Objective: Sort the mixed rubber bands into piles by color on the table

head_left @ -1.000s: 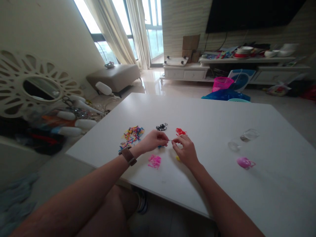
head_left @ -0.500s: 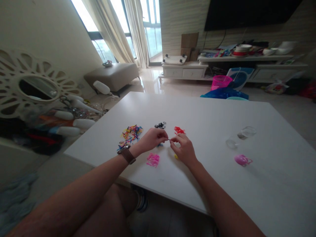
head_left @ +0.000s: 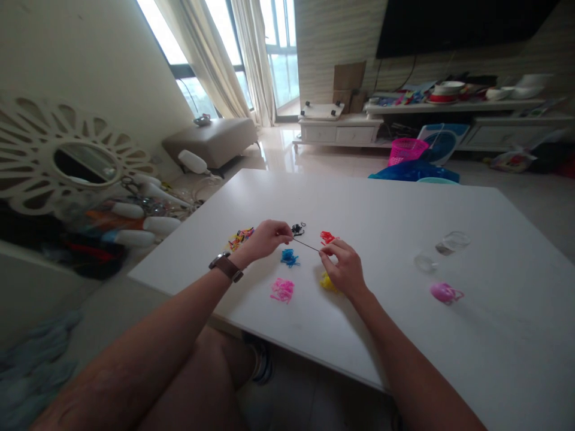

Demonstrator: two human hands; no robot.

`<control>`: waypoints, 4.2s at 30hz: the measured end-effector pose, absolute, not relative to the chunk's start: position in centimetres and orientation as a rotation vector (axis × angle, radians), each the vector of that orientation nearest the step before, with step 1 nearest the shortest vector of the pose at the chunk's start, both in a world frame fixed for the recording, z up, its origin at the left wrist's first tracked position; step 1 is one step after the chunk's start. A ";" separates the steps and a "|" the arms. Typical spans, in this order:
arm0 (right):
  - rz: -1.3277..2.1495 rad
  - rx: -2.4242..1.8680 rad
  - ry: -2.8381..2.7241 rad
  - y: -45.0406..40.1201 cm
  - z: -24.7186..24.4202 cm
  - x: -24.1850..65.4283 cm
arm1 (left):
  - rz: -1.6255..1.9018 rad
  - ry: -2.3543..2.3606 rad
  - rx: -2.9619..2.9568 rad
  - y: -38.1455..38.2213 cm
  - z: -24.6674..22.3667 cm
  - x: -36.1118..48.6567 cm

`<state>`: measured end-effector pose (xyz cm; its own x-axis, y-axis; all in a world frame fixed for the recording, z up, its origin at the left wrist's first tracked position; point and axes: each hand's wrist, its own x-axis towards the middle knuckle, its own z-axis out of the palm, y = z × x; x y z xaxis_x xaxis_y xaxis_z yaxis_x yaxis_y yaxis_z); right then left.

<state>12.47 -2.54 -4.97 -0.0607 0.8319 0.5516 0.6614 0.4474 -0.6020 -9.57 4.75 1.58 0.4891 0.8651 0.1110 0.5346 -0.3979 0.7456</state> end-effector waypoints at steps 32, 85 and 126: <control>0.337 -1.247 -1.694 -2.6 -5.7 12.6 | 0.835 1.709 1.752 9.3 -3.2 -8.8; 0.428 -1.217 -1.739 -2.5 -6.1 12.3 | 0.736 1.421 1.694 7.1 -2.5 -22.1; 0.672 -1.046 -1.725 -3.6 -4.8 11.3 | 0.590 0.922 1.345 1.9 -0.9 -9.4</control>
<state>11.34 -3.60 -4.75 -0.1580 0.8780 0.4519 0.3413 0.4780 -0.8094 -9.38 1.86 -0.91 0.5371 0.8150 -0.2176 0.1435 0.1659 0.9756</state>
